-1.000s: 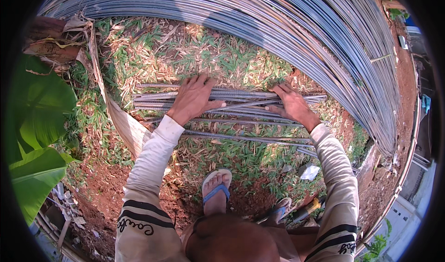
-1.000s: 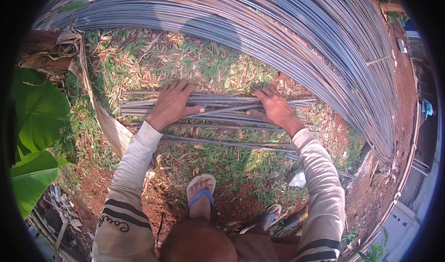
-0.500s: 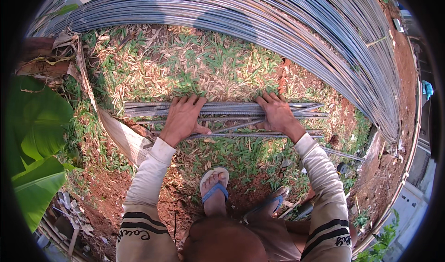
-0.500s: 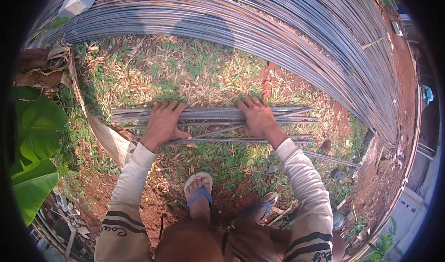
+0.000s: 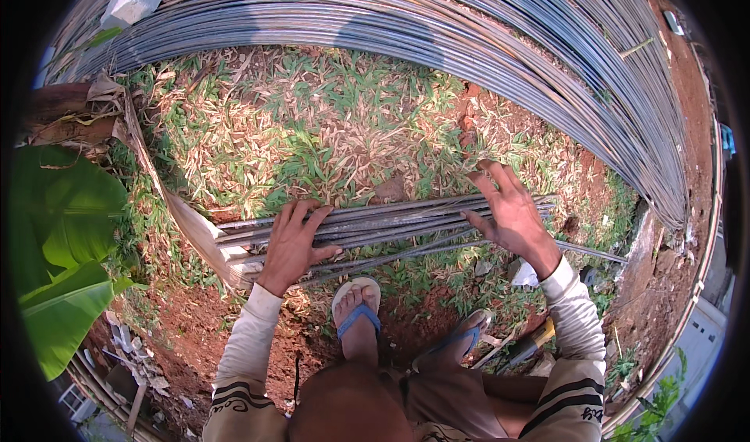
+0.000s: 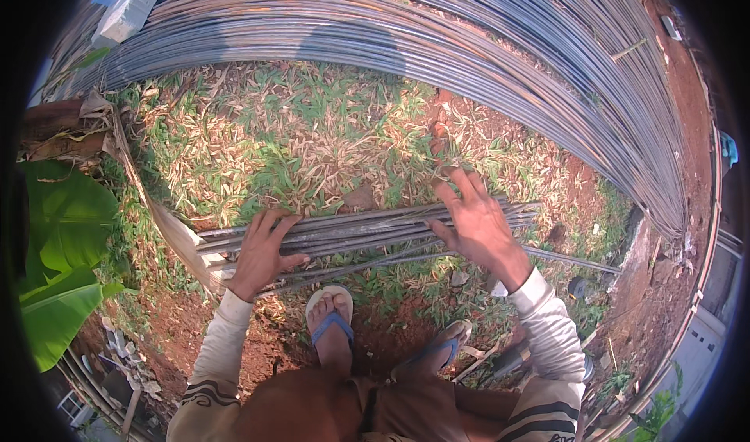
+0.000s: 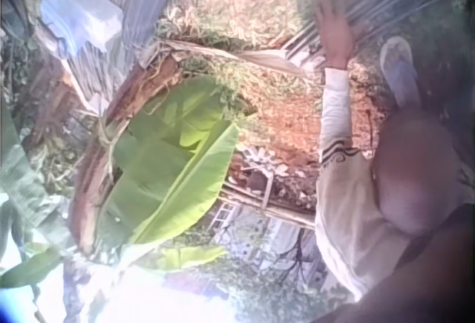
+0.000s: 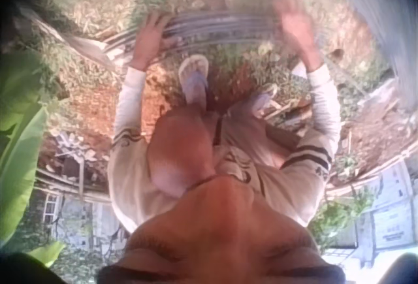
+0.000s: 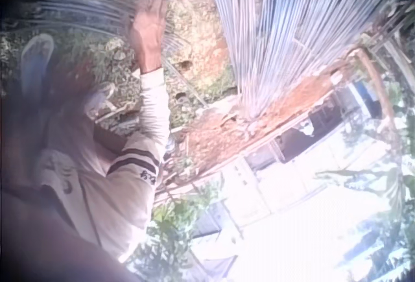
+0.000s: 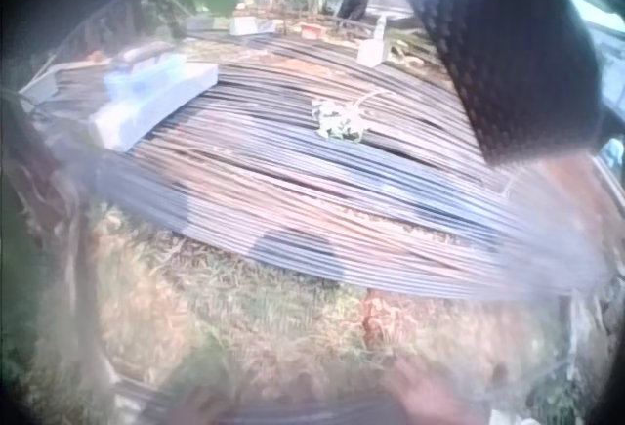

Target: The person uses an angle grinder to cut several long metal rods laid on the ground. After each cut, the person repositions the rods and continues cutting until multiple short pieces are produced and stacked.

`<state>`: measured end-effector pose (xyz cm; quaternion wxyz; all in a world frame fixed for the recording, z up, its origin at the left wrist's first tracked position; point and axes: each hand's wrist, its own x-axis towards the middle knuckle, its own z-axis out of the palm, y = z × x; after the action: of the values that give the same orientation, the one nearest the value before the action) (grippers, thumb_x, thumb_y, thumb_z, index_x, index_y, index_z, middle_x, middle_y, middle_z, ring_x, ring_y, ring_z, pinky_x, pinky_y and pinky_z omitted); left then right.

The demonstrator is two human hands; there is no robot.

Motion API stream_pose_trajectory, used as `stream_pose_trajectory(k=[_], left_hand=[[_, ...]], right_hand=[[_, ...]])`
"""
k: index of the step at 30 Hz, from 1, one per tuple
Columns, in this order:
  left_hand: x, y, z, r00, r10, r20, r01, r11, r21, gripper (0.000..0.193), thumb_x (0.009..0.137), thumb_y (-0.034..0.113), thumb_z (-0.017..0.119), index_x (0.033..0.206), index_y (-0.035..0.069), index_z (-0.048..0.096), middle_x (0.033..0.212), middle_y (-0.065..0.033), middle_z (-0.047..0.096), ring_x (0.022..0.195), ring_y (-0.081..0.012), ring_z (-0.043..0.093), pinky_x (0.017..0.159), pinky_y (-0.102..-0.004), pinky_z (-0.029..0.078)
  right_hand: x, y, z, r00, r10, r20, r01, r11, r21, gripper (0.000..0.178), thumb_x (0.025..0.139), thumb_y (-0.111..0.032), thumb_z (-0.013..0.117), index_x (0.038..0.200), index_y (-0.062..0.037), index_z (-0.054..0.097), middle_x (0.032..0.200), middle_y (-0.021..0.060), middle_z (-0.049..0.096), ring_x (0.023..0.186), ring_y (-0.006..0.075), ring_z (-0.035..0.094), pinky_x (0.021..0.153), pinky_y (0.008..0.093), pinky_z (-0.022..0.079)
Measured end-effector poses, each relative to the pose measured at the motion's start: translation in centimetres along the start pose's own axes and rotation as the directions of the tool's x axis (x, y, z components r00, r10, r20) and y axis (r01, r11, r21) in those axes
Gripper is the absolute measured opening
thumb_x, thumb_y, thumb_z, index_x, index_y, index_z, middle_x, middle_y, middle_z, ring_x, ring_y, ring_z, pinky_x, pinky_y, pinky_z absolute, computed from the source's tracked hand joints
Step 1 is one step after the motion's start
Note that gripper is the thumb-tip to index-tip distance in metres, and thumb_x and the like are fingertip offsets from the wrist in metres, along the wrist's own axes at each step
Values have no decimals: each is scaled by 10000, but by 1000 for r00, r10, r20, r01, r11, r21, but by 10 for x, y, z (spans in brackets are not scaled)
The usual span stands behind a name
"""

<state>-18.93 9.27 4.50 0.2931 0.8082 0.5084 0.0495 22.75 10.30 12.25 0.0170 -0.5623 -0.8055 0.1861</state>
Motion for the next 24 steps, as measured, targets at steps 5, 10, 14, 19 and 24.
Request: stream_pose_trajectory(k=[5,10,14,19,24], left_hand=[[17,17,19,985,92,-148,-100,994,-48,584,786,256,943,1309,106,730,1270,-99,655,1199,-351,610,1041,-478,508],[22,20,35,995,32,-93,-43,993,-113,475,846,236,899,1273,101,742,1214,-88,641,1165,-344,600,1031,-479,493],[24,18,35,996,56,-67,-64,990,-126,424,869,197,870,1258,97,732,1164,-96,643,1135,-349,612,999,-474,492],[20,23,36,989,131,-62,-133,991,-35,375,866,120,846,1207,86,695,1182,-104,658,1118,-378,631,975,-489,507],[23,28,32,997,62,-35,-66,988,-138,368,902,87,819,1244,78,685,1169,-124,651,1009,-387,682,870,-499,551]], right_hand=[[0,10,44,984,-47,173,36,997,67,473,951,-216,781,1380,-71,646,1331,141,597,1289,368,600,1043,510,575],[0,5,101,994,-58,94,53,997,59,428,960,-256,764,1351,-111,667,1246,112,610,1232,336,611,1047,479,545],[-3,10,109,989,-83,125,83,997,5,401,958,-273,755,1311,-105,664,1225,95,625,1199,319,610,1002,481,534],[-12,2,116,989,-147,12,148,986,-77,324,961,-254,736,1206,-71,631,1140,102,630,1138,308,633,996,446,513],[-11,-1,108,991,-107,82,114,989,-90,318,975,-200,666,1259,-71,602,1187,104,645,1169,291,662,1003,466,504]])
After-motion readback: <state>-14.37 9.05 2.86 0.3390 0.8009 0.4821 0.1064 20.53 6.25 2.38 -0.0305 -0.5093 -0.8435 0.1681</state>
